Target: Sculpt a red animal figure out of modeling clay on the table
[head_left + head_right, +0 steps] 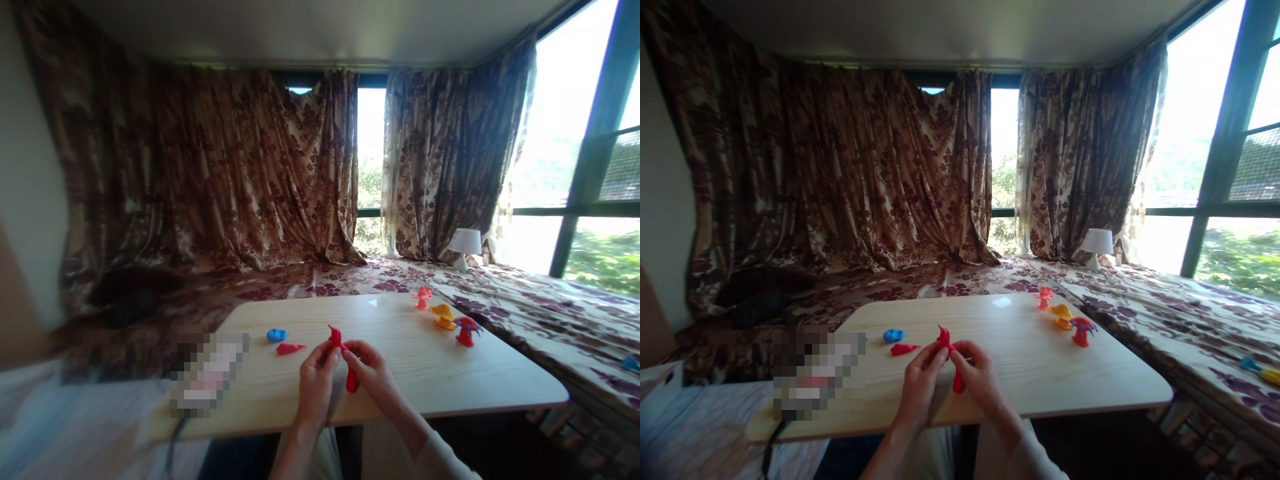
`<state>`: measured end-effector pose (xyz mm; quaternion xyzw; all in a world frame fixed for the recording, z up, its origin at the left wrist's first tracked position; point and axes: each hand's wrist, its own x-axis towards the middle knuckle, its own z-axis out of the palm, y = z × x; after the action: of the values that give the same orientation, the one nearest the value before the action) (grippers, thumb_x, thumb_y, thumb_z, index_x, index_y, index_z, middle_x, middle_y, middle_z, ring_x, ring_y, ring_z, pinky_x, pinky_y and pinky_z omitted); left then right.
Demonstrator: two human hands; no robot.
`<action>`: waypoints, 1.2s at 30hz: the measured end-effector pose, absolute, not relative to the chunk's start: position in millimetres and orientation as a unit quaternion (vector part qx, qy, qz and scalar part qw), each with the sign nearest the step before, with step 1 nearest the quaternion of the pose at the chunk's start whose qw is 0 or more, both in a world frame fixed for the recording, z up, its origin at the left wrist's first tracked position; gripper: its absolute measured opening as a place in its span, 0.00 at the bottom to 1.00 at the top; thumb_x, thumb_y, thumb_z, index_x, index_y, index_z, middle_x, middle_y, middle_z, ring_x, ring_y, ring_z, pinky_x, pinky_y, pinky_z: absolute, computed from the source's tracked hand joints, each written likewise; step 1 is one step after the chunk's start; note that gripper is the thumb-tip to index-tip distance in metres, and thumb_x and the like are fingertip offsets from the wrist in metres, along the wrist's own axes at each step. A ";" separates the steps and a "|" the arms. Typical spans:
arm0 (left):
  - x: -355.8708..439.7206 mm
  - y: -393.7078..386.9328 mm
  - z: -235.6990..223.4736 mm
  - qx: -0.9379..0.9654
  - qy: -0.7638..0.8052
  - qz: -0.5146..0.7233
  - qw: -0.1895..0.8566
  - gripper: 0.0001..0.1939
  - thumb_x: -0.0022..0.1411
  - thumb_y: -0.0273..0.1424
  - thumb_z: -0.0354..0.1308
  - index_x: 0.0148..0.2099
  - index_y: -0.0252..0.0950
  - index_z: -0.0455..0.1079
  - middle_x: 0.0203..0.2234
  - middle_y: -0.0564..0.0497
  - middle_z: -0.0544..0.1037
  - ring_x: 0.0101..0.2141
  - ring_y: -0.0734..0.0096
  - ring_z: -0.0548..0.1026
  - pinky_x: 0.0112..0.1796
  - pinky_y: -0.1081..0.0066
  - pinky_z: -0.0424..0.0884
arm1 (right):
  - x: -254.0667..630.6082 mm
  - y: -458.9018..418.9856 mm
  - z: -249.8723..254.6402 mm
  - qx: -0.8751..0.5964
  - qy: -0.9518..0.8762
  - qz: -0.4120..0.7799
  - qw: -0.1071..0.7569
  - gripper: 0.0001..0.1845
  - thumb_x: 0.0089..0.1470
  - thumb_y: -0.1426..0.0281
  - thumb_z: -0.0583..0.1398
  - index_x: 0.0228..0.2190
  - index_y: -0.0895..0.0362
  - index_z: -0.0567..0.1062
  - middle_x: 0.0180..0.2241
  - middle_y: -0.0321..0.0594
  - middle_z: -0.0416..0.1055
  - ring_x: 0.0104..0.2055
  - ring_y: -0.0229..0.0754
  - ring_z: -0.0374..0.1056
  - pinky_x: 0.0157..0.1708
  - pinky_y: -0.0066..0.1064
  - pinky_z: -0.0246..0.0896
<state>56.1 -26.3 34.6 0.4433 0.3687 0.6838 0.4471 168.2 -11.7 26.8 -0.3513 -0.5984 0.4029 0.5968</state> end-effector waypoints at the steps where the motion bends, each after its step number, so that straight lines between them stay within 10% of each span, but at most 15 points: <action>1: 56.0 -26.8 35.4 0.439 0.367 0.686 0.449 0.15 0.45 0.35 0.63 0.37 0.35 0.75 0.33 0.48 0.80 0.38 0.64 0.74 0.42 0.68 0.67 | 168.2 -12.1 26.8 -0.353 -0.594 0.411 0.595 0.19 0.46 0.55 0.61 0.30 0.59 0.74 0.24 0.38 0.71 0.19 0.34 0.64 0.16 0.24 0.59; 36: 51.5 -18.3 26.1 0.403 0.358 0.708 0.457 0.17 0.54 0.41 0.56 0.38 0.33 0.71 0.26 0.51 0.76 0.30 0.72 0.72 0.35 0.70 0.67 | 172.2 -15.2 30.6 -0.329 -0.675 0.227 0.620 0.04 0.50 0.71 0.59 0.30 0.56 0.74 0.29 0.38 0.69 0.31 0.39 0.66 0.31 0.29 0.62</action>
<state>51.5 -18.3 26.1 0.4030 0.3576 0.7076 0.4572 172.2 -15.2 30.6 -0.3294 -0.6754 0.2265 0.6197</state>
